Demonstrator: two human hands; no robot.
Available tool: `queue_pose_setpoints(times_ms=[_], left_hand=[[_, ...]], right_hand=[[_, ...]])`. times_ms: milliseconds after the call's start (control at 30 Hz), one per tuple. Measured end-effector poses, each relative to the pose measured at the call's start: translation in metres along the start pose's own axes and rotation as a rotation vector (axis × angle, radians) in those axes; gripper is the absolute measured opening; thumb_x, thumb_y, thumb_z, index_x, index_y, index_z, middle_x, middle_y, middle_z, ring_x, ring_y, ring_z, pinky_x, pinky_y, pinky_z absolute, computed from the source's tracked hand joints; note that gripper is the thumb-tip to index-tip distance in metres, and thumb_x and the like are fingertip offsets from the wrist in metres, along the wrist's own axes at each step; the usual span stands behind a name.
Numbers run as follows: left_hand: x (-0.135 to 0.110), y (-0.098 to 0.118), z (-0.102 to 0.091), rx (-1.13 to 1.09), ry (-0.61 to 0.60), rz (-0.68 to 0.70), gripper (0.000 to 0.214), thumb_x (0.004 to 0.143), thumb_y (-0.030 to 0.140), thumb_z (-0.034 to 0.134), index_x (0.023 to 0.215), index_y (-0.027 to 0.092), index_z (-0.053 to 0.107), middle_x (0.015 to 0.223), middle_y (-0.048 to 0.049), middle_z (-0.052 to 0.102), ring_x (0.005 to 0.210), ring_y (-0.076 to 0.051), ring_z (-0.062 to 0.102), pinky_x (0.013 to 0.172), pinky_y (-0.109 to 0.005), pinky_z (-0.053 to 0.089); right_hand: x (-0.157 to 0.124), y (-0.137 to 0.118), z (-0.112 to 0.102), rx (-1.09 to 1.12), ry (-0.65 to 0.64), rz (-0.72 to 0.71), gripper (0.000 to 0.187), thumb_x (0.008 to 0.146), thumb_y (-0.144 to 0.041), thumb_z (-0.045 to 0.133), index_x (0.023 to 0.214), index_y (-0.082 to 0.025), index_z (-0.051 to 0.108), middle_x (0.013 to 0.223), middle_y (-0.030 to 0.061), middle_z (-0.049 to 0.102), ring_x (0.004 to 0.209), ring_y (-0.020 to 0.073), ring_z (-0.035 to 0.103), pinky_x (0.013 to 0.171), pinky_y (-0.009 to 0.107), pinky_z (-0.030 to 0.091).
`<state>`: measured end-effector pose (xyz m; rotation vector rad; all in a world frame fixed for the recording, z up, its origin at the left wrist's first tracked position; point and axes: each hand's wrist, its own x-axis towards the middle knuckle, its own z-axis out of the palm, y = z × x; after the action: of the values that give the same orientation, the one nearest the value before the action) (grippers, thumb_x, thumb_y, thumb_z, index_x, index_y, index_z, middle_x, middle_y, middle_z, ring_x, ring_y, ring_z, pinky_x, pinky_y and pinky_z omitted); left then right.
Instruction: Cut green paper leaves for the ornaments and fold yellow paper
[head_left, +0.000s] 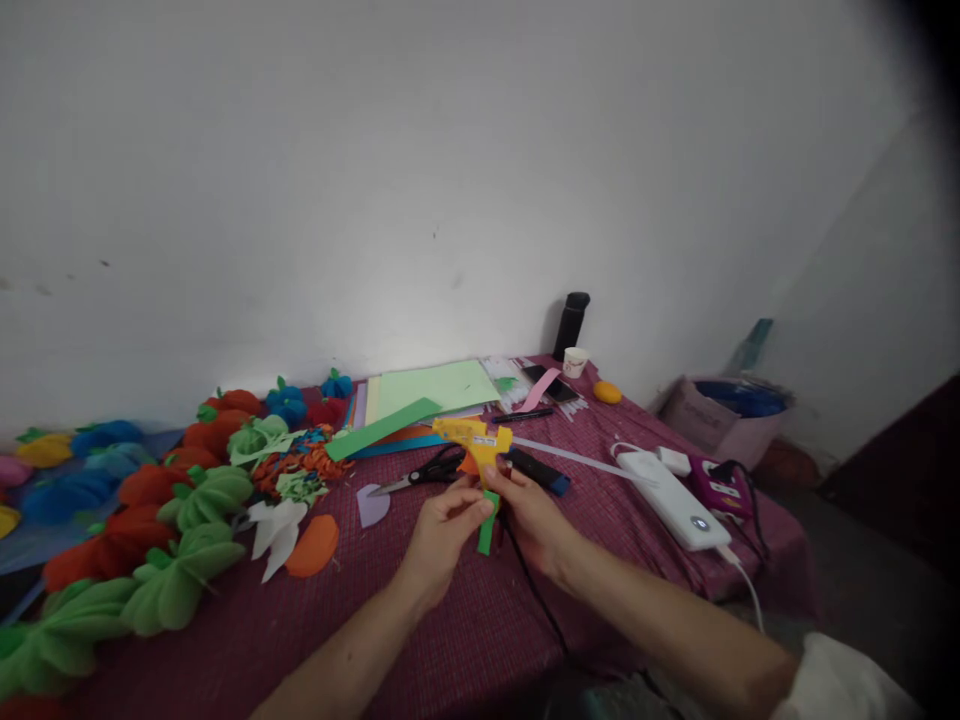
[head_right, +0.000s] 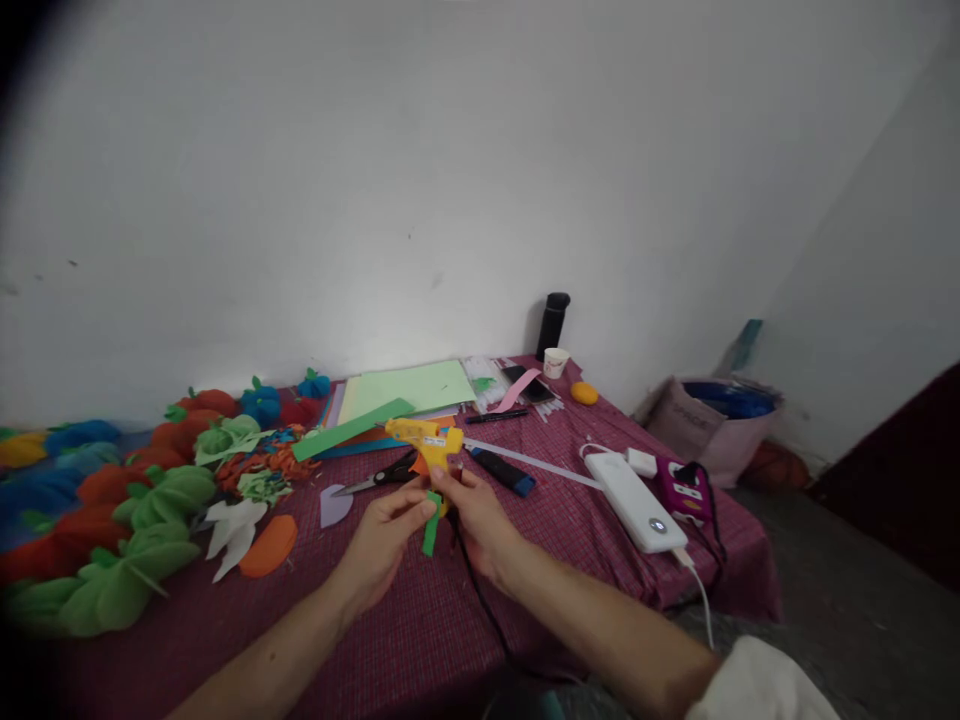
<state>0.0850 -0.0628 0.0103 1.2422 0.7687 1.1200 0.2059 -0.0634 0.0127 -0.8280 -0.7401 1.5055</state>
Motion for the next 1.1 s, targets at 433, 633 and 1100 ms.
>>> queue_pose_setpoints(times_ms=[433,633,1100], left_hand=[[-0.001,0.002,-0.014,0.164,0.112,-0.017,0.015,0.066,0.031,0.067,0.066,0.017,0.069,0.09,-0.0049,0.062,0.085,-0.017,0.052,0.074,-0.025,0.039],[0.011,-0.01,-0.037,0.511,0.066,-0.198,0.017,0.065,0.034,0.063,0.06,0.018,0.068,0.05,0.0009,0.054,0.047,-0.011,0.043,0.047,-0.022,0.031],[0.011,-0.016,-0.023,0.682,0.155,0.122,0.017,0.072,0.033,0.06,0.083,0.022,0.068,0.094,-0.0073,0.061,0.097,-0.024,0.05,0.09,-0.037,0.032]], right_hand=[[0.005,-0.008,0.001,-0.109,0.073,0.004,0.034,0.062,-0.041,0.071,0.083,-0.016,0.065,0.074,0.0,0.065,0.064,0.0111,0.054,0.063,0.023,0.039],[0.007,-0.028,-0.022,-0.201,0.117,0.057,0.033,0.06,-0.039,0.073,0.081,-0.015,0.065,0.066,-0.0026,0.059,0.055,0.0076,0.046,0.053,0.021,0.034],[0.0,-0.028,-0.02,-0.126,0.115,0.137,0.031,0.056,-0.032,0.076,0.079,-0.015,0.062,0.062,-0.0032,0.059,0.051,0.0072,0.047,0.051,0.021,0.036]])
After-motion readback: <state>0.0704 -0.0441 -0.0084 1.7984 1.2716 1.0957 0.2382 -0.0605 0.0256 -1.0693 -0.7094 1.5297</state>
